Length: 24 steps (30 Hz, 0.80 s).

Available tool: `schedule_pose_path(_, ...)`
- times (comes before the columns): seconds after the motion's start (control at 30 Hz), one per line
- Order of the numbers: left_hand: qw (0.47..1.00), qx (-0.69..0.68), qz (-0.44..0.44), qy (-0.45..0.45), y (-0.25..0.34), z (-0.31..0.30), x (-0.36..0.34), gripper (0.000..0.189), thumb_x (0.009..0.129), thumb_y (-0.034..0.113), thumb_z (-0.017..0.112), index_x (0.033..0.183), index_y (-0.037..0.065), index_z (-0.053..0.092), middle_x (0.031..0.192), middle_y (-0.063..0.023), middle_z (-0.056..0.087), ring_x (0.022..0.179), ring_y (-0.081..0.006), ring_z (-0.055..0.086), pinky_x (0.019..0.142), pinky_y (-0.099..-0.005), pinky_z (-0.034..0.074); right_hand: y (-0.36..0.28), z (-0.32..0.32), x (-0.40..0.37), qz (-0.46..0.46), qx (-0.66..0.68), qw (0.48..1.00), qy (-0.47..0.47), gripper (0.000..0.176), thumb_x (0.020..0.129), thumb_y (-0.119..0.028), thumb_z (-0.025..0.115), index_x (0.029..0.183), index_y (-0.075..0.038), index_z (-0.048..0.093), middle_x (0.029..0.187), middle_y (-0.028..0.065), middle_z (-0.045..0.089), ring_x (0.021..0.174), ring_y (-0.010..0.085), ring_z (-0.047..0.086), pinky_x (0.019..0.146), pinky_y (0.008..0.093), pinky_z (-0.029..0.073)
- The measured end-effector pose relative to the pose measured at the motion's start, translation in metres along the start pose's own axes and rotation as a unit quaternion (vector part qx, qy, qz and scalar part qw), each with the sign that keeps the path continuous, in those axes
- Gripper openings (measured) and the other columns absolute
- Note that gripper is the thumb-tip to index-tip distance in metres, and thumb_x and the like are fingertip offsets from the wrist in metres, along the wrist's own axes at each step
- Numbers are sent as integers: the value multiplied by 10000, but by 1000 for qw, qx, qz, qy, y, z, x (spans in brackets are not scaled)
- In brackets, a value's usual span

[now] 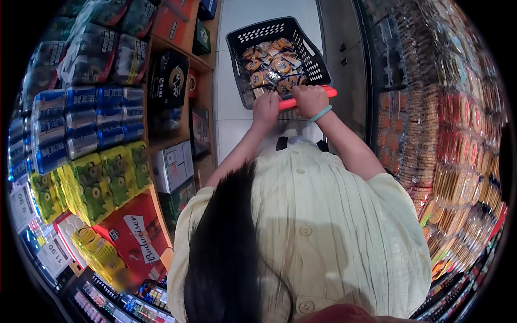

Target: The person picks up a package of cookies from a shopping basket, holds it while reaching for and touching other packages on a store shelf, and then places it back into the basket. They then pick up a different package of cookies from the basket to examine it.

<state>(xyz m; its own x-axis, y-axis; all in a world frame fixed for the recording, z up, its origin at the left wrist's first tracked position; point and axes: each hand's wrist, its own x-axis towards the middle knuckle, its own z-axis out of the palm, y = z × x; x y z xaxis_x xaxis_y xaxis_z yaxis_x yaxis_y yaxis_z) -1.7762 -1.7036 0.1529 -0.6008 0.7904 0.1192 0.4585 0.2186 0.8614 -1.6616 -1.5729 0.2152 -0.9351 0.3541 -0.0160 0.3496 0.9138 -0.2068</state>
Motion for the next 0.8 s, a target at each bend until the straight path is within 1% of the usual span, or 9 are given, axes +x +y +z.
schedule_pose_path(0.03, 1000, 18, 10, 18, -1, 0, 6, 363, 968, 269, 422, 777, 28, 615, 759, -179, 610, 785, -375, 589, 755, -443, 440, 4, 0, 9, 0, -14, 1000, -1, 256, 680, -179, 698, 902, -102, 596, 770, 79, 682, 723, 263, 684, 662, 380, 521)
schedule_pose_path(0.07, 998, -4, -70, -3, -2, -1, 10, 373, 971, 305, 439, 802, 22, 614, 817, -174, 615, 833, -367, 585, 768, -435, 441, 12, 7, 18, -6, -23, 1000, -2, 261, 693, -197, 685, 920, -104, 595, 753, 72, 681, 713, 266, 684, 666, 387, 521)
schedule_pose_path(0.2, 991, -85, -104, -16, -16, -5, 26, 364, 963, 336, 481, 915, 9, 633, 956, -194, 622, 932, -349, 593, 833, -419, 450, 31, 4, 49, -25, -45, 998, -48, 229, 672, -181, 685, 870, -101, 603, 758, 83, 673, 692, 277, 677, 661, 399, 520)
schedule_pose_path(0.3, 987, -160, -29, 2, -51, -4, 31, 348, 947, 334, 517, 979, 12, 646, 1004, -181, 638, 998, -327, 600, 897, -385, 451, 49, 4, 67, -39, -59, 996, -51, 195, 667, -191, 693, 812, -97, 602, 748, 91, 661, 684, 287, 666, 664, 398, 520)
schedule_pose_path(0.43, 991, -107, -76, -24, -89, -29, 22, 340, 923, 324, 554, 1019, 14, 657, 1020, -170, 653, 1019, -310, 612, 917, -370, 458, 78, -5, 87, -63, -82, 993, -54, 79, 731, -155, 622, 783, -105, 589, 751, 79, 647, 749, 267, 654, 726, 406, 491)
schedule_pose_path(0.5, 926, -49, -243, -284, -108, -59, 23, 326, 894, 297, 585, 1029, 9, 660, 978, -178, 665, 976, -308, 632, 881, -377, 478, 94, -16, 97, -82, -101, 990, -47, 90, 719, -154, 628, 785, -109, 588, 762, 67, 639, 774, 252, 650, 758, 397, 476)
schedule_pose_path(0.6, 915, -121, -288, -256, -154, -77, 26, 301, 878, 257, 579, 1042, 19, 659, 959, -187, 674, 926, -305, 650, 836, -371, 496, 126, -30, 111, -101, -128, 985, -61, 96, 699, -155, 636, 780, -123, 595, 789, 39, 601, 830, 221, 623, 825, 375, 443)
schedule_pose_path(0.7, 915, -82, -342, -199, -198, -89, 33, 279, 862, 248, 568, 1017, 41, 671, 938, -175, 683, 896, -288, 659, 812, -353, 501, 162, -35, 126, -111, -149, 981, -59, 47, 737, -158, 603, 766, -122, 608, 806, 45, 584, 853, 228, 604, 857, 389, 438)
schedule_pose_path(0.8, 908, -75, -366, -190, -242, -89, 30, 275, 848, 260, 562, 987, 56, 684, 927, -156, 691, 886, -280, 664, 800, -349, 504, 184, -50, 146, -85, -207, 967, -120, 73, 758, -185, 589, 771, -130, 637, 854, 41, 584, 955, 213, 590, 1004, 407, 387)
